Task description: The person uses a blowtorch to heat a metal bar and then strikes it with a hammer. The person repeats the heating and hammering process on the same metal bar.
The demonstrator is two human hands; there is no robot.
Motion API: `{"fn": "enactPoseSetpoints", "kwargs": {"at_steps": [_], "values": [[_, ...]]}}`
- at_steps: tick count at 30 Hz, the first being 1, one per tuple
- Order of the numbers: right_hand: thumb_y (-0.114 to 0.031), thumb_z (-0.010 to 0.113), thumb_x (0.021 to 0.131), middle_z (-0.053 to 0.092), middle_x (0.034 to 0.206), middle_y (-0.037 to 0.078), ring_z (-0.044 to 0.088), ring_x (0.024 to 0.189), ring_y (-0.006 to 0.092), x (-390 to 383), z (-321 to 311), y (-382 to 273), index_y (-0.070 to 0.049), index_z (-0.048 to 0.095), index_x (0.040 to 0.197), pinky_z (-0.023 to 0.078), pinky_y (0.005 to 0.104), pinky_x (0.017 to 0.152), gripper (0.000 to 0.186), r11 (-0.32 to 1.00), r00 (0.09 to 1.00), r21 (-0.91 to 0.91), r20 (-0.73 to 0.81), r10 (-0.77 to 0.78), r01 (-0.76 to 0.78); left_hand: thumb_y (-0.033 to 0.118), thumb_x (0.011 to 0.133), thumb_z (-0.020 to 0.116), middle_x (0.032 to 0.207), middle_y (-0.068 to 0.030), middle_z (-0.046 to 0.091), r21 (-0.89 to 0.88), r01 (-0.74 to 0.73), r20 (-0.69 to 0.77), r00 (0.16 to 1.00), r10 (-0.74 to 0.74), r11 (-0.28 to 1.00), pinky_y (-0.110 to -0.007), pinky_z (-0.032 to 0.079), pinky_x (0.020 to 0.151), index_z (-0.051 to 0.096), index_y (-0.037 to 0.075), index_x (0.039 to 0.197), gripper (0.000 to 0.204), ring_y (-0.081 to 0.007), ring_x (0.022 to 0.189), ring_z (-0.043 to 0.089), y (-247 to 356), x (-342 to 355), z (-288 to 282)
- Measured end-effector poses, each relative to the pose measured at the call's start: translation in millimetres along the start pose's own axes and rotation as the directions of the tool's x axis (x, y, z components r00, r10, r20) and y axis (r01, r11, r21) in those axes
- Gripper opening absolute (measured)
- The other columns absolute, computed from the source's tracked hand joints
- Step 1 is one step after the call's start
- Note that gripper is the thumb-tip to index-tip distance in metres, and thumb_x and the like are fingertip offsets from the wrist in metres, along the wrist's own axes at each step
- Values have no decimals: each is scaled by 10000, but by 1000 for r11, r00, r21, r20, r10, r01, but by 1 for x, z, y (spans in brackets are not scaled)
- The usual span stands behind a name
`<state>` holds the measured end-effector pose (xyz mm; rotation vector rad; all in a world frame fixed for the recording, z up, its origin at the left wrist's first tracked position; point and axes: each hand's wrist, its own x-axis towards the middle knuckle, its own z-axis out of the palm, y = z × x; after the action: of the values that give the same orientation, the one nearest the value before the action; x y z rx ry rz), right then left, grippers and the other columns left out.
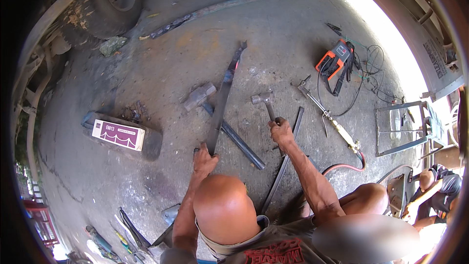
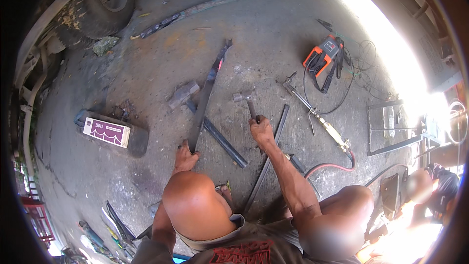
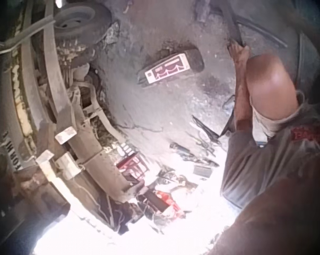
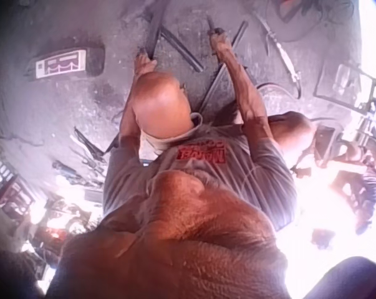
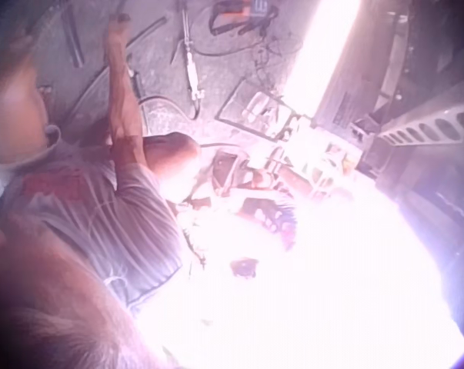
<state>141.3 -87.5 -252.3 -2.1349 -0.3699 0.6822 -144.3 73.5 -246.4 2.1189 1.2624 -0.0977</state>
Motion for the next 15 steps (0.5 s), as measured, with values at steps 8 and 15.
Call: {"fn": "enactPoseSetpoints", "kwargs": {"at_steps": [8,15], "values": [[-314,601,1023,636,767,161,647,715,277,1,-47,-162,62,663,1147,516,423,703,401,902,898,29,-111,-426,431,325,842,770,1203,-354,685,-93,-30,-34,999,27,995,-523,525,1030,419,-69,1482,830,-510,1140,669,-29,-1,23],[-557,554,1053,652,765,216,679,773,341,77,-40,-175,56,669,1020,518,479,759,625,938,944,-109,16,-329,329,292,833,773,1198,-348,673,69,249,23,968,-251,966,-548,536,1004,423,-30,1392,734,-501,1107,688,17,-17,12]]}}
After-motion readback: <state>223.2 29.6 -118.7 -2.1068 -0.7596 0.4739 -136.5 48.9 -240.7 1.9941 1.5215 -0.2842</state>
